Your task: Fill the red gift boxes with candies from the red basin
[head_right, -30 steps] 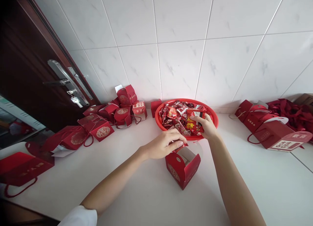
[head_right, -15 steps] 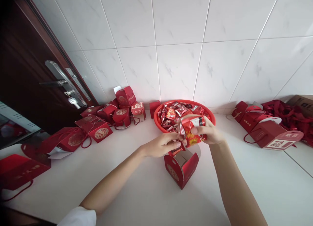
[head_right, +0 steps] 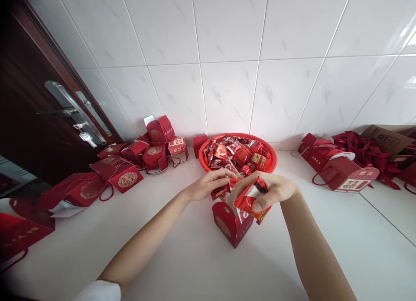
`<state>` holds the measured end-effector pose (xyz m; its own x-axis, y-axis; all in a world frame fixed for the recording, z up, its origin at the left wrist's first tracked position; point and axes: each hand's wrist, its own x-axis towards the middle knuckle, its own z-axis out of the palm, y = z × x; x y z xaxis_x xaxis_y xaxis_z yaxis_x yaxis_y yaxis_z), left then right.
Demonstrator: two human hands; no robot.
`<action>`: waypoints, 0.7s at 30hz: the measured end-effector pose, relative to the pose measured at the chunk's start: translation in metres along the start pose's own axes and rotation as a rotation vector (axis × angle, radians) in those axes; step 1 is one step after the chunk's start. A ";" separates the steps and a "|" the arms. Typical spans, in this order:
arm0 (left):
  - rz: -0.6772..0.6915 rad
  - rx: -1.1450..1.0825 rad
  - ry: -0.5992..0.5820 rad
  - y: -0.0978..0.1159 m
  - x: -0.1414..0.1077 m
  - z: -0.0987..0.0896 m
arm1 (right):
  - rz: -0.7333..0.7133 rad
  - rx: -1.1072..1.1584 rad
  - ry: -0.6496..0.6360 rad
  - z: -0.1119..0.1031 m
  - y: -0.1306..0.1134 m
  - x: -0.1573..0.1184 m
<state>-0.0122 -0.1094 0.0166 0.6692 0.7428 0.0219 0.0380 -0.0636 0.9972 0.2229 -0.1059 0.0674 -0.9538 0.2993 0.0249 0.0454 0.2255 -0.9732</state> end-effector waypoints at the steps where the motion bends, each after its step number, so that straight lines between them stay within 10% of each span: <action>1: -0.007 0.016 0.006 0.001 -0.001 0.000 | -0.007 0.008 -0.023 0.000 0.000 0.000; 21: -0.033 0.513 -0.201 0.017 -0.010 0.008 | 0.095 0.017 -0.150 0.004 0.006 0.005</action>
<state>-0.0126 -0.1231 0.0329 0.7881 0.6112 -0.0727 0.3844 -0.3965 0.8337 0.2167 -0.1070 0.0605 -0.9791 0.1764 -0.1010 0.1340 0.1867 -0.9732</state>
